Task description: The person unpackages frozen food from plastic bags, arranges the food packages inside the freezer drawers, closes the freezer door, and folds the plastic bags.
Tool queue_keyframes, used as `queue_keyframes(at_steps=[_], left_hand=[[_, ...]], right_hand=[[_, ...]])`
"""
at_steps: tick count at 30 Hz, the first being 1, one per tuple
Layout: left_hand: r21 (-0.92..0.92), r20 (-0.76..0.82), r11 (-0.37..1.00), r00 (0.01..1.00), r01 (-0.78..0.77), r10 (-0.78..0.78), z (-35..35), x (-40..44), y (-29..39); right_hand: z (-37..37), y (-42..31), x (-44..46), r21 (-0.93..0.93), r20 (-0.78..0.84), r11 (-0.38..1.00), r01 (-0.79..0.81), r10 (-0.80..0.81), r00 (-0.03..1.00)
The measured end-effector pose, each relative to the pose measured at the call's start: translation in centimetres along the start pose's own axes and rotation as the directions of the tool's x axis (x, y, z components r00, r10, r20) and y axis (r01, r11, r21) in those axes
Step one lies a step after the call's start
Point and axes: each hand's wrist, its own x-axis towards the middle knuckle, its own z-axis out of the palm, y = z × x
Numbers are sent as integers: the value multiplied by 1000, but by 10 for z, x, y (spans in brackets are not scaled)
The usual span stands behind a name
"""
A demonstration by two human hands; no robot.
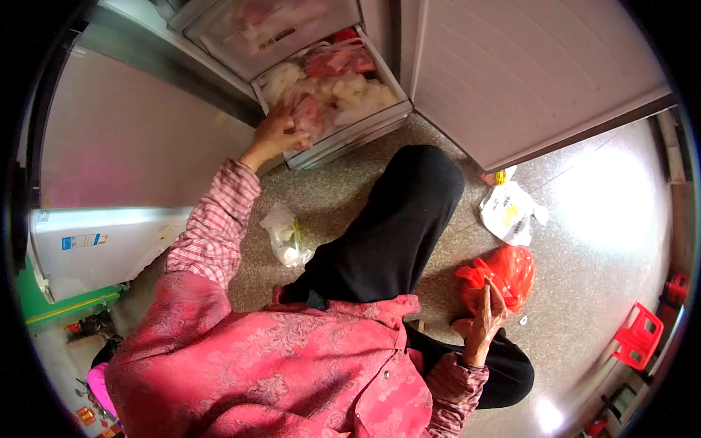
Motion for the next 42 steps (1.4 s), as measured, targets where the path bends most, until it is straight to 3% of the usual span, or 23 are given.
queue_keyframes(at_steps=[1, 2, 3, 5, 7, 10, 15, 16, 18, 19, 20, 21, 22, 24, 25, 26, 28, 30, 31, 33, 36, 39, 42], left_hand=[[22, 60, 1000, 998, -17, 16, -7, 5, -9], [-386, 275, 896, 954, 220, -116, -18, 9, -20], [-649, 514, 584, 847, 487, -136, -32, 12, -21], [-571, 495, 704, 861, 422, -115, -47, 5, -5], [-401, 296, 906, 955, 135, -11, -41, 1, 2], [-221, 172, 968, 981, 124, -86, -28, -1, 12], [-187, 214, 972, 972, 139, -98, -27, -2, 21], [-114, 170, 989, 983, 91, -70, -25, -1, 25], [53, 84, 998, 995, 43, -47, -14, -1, 30], [220, 5, 976, 1000, 8, -9, -8, -1, 31], [221, 1, 975, 1000, 8, -9, -3, 0, 31], [325, 78, 945, 995, 28, -56, 1, 2, 29], [428, 148, 903, 983, 38, -111, 5, 1, 28], [401, 126, 916, 992, -27, -26, 19, -7, 11], [370, 106, 924, 993, -93, 58, 19, -7, 4], [372, 101, 922, 992, -105, 72, 9, -7, 6], [209, 99, 952, 974, -222, 205, -13, -15, 9], [71, 87, 986, 986, -148, 141, -27, -6, 10], [-70, 85, 996, 994, -63, 69, -28, -2, 10], [-75, 20, 996, 998, -58, 60, -20, 6, 13], [-80, -119, 996, 992, -37, 27, -4, 18, 13], [-14, 40, 993, 993, 115, -115, 21, 27, 7], [-41, 113, 992, 987, 116, -111, 22, 27, 3]], right_hand=[[3, -2, 1, 44, 10, 998, -52, 51, 999], [1, 10, 0, -82, 128, 948, 308, -297, 946], [0, 17, 1, -79, 128, 950, 302, -291, 948], [0, 23, 4, -156, 198, 898, 411, -380, 904], [1, 21, 6, -216, 249, 834, 508, -456, 854], [2, 25, 9, -268, 272, 776, 571, -508, 818], [0, 34, 13, -318, 293, 783, 534, -455, 841], [2, 30, 13, -142, 224, 950, 277, -242, 944], [6, 17, 13, 60, 202, 998, -9, -4, 979], [8, 9, 11, 21, 216, 999, 40, -44, 975], [7, 5, 9, -18, 231, 996, 90, -84, 969], [4, 12, 12, -16, 229, 996, 92, -86, 970], [0, 24, 16, -209, 240, 896, 391, -341, 909], [0, 22, 16, -380, 284, 675, 633, -566, 774], [5, 4, 11, -154, 158, 933, 325, -301, 940], [8, -5, 8, 122, 118, 992, -41, 27, 993], [7, -2, 5, 123, 79, 991, -46, 36, 996], [8, -3, 3, 118, 45, 992, -51, 46, 998], [8, -7, -1, 51, 61, 991, 125, -128, 990], [7, -6, -2, -21, 90, 955, 297, -294, 952], [3, 11, 1, -1, 16, 996, 94, -94, 995], [0, 18, 2, -139, 93, 936, 324, -313, 945], [5, 19, 4, 28, -8, 998, 60, -60, 998]])
